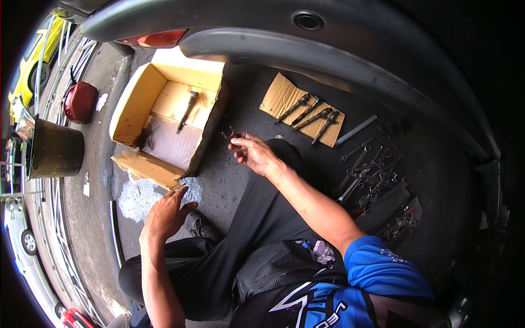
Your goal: Cleaning and inspecting fuel injectors and other components of a car engine.
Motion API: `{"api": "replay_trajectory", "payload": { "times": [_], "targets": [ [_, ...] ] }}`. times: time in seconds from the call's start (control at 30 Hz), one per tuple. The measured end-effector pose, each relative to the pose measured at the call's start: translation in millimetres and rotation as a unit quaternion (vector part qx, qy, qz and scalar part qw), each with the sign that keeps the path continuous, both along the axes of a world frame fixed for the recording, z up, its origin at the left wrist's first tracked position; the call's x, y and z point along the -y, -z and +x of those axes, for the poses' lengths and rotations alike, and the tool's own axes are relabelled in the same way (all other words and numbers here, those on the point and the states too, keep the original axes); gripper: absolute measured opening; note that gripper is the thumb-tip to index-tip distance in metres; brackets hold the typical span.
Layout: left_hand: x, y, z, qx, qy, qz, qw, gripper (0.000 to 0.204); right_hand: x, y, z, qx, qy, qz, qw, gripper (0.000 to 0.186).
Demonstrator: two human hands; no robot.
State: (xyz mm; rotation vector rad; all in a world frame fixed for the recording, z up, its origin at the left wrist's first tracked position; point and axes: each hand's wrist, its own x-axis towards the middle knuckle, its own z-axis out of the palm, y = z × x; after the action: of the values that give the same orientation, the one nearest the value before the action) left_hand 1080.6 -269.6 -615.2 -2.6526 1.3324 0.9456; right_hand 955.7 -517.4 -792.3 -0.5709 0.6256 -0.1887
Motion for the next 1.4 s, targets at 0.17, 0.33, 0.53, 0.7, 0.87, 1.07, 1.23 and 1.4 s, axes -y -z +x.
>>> {"api": "replay_trajectory", "payload": {
  "times": [0.17, 0.33, 0.53, 0.7, 0.87, 1.07, 1.23, 1.4],
  "targets": [
    [1.8, -0.7, -0.5, -0.006, -0.007, 0.004, 1.000, 0.058, 0.9, 0.4, -0.3, 0.002, 0.001, 0.003, 1.000, 0.020],
    [0.5, 1.5, 0.2, -0.008, -0.006, -0.004, 1.000, 0.058, 0.7, 2.0, 0.7, 0.000, 0.004, 0.000, 1.000, 0.020],
    [1.7, 3.1, 1.0, -0.007, -0.004, 0.004, 1.000, 0.060, 2.1, 0.8, -1.0, -0.003, -0.001, 0.004, 1.000, 0.019],
    [1.0, 0.2, 0.8, -0.006, -0.017, 0.018, 1.000, 0.060, 0.1, 3.2, 2.8, 0.005, 0.003, 0.005, 1.000, 0.021],
    [-4.2, 13.0, 5.0, 0.007, 0.009, -0.014, 1.000, 0.060, 4.2, 2.5, -0.7, 0.006, -0.002, -0.007, 1.000, 0.021],
    [-3.4, 5.9, 2.5, 0.009, 0.010, 0.002, 1.000, 0.059, 3.3, 1.4, -1.7, 0.005, -0.010, -0.003, 1.000, 0.019],
    [-4.9, 7.1, 1.8, 0.013, 0.005, 0.003, 1.000, 0.060, 2.2, 1.9, 0.7, 0.004, -0.012, -0.001, 1.000, 0.018],
    [-4.0, 5.6, 2.1, 0.010, 0.004, 0.007, 1.000, 0.060, 2.3, 0.0, 1.5, 0.003, -0.015, -0.005, 1.000, 0.019]
  ]
}}
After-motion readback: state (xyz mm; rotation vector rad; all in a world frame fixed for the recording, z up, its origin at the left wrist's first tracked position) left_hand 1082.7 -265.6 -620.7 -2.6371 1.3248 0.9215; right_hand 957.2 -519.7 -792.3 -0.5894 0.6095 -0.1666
